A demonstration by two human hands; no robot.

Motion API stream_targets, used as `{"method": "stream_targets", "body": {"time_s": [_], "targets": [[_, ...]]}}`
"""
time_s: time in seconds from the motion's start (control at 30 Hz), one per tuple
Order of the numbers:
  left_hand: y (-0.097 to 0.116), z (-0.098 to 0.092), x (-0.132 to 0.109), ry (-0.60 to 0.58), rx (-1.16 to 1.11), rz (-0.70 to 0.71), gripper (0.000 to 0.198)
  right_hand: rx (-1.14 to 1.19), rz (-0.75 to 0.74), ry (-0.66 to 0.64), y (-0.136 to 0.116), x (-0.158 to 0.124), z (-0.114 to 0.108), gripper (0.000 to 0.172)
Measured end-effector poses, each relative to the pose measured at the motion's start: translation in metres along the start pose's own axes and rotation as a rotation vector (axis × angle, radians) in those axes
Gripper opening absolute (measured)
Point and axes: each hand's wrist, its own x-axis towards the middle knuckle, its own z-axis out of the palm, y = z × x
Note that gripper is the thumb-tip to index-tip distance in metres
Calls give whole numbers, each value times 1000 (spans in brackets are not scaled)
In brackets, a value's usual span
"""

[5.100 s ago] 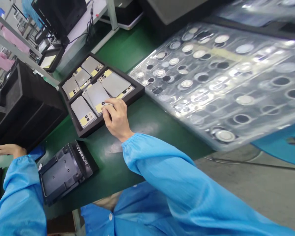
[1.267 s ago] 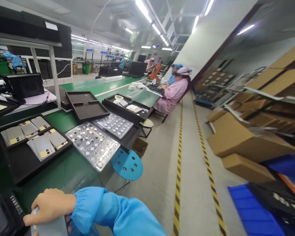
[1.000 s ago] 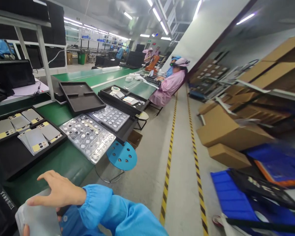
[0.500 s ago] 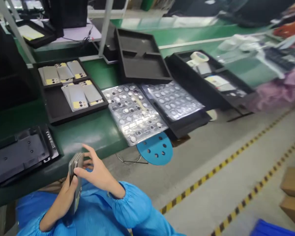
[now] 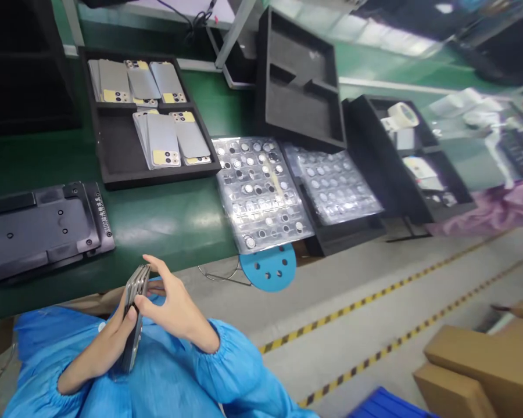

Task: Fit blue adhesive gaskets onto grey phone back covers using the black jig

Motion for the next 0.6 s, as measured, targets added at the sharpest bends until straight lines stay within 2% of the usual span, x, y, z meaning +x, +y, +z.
{"method": "stream_targets", "body": {"time_s": [0.23, 0.33, 0.47, 0.53, 0.6], "targets": [[-32, -9, -2, 61, -262, -81, 84, -13, -63, 5, 11, -7, -3, 75], [-34, -7, -5, 50, -351, -87, 78, -36, -123, 33, 14, -11, -5, 72], [-30, 1, -8, 45, -506, -100, 83, -122, -202, 97, 9, -25, -18, 68], [-31, 3, -9, 90, -489, -96, 88, -178, -247, 117, 0, -34, -26, 67], [-32, 2, -13, 113, -365, -79, 88, -357, -388, 116, -17, -42, -30, 70]]}}
